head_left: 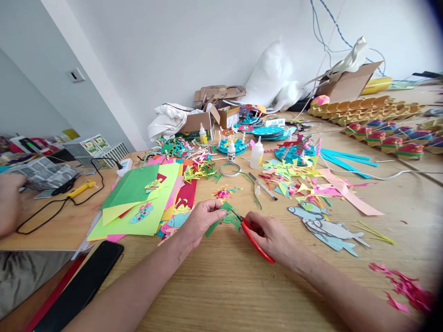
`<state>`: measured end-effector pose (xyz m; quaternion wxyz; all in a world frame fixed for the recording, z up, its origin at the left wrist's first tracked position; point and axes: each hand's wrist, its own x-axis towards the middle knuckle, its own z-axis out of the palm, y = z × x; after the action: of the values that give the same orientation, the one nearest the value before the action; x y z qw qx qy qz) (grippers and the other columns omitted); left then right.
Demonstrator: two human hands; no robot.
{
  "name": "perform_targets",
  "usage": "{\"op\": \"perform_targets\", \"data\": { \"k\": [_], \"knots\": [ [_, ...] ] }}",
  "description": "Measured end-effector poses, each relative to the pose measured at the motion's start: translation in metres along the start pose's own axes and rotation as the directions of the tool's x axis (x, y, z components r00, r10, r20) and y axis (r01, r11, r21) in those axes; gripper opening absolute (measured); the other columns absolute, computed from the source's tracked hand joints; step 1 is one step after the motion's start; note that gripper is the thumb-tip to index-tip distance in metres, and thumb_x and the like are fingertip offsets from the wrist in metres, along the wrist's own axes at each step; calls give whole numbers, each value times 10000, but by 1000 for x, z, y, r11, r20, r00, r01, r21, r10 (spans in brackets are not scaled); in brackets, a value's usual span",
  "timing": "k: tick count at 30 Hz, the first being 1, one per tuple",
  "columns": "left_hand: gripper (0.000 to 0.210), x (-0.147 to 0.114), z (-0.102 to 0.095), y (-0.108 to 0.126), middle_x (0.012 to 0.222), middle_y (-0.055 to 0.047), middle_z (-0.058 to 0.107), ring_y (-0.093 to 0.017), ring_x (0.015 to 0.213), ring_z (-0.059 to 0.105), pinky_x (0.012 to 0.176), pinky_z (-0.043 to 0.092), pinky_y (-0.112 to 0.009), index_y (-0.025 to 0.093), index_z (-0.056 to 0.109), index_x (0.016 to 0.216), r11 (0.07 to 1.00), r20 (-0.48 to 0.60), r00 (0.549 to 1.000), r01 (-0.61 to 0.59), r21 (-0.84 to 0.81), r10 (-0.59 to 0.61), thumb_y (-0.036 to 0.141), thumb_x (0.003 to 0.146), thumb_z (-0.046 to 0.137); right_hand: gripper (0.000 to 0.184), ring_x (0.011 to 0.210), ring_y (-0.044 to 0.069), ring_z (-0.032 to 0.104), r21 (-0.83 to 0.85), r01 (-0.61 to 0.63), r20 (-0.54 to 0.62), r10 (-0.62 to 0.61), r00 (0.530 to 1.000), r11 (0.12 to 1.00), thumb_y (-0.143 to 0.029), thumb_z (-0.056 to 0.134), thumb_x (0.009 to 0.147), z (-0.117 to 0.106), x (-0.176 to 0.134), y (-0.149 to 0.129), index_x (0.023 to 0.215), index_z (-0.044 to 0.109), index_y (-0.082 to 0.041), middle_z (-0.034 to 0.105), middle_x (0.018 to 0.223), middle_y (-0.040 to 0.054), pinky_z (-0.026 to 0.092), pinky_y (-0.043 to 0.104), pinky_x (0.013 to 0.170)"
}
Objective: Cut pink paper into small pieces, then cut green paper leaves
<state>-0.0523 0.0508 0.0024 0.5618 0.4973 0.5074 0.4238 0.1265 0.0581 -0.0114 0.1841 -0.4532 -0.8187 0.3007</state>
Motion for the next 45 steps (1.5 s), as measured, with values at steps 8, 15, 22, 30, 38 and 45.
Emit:
{"op": "perform_targets", "data": {
  "k": [8,15,22,30,38,45],
  "knots": [
    [188,0,2,-5,550,39,491,-64,524,408,539,289,-190,131,555,638,1000,56,998,29,-8,-29,300,639,637,242,479,109,408,-12,-7,17,7,1000,1000,-383,373,806,0,-2,1,662,436,-199,468,541,-27,277,221,452],
    [182,1,-1,-7,560,36,482,-65,526,405,544,295,-194,126,553,652,999,64,997,41,19,-42,293,648,627,265,476,114,404,-37,2,31,-1,1000,999,-385,343,811,0,0,-1,656,448,-197,474,534,-19,280,221,450],
    [180,3,-4,-10,567,34,478,-66,535,413,558,314,-196,125,553,646,999,88,996,32,30,-35,291,656,621,268,478,117,420,-80,-10,48,14,999,997,-366,338,820,0,0,0,672,474,-189,508,543,-1,272,225,454],
    [190,3,-4,-9,563,31,483,-64,533,407,553,308,-195,121,552,644,998,80,996,44,44,-47,296,642,625,261,474,106,370,34,-65,63,63,996,997,-390,387,798,-2,1,1,639,453,-194,432,515,-36,256,224,447],
    [159,-3,13,-13,556,52,422,-68,531,359,512,248,-197,135,519,628,983,107,994,10,181,-30,266,613,608,280,581,107,455,650,-12,-25,37,999,760,-335,625,630,10,5,9,732,396,-210,470,646,-45,367,221,527],
    [143,-2,14,-20,550,56,381,-67,529,326,501,224,-202,138,502,612,970,163,987,-38,239,-2,257,646,575,256,580,110,462,699,5,-69,60,996,715,-281,614,618,13,8,10,723,389,-218,453,618,-54,372,226,527]
  ]
}}
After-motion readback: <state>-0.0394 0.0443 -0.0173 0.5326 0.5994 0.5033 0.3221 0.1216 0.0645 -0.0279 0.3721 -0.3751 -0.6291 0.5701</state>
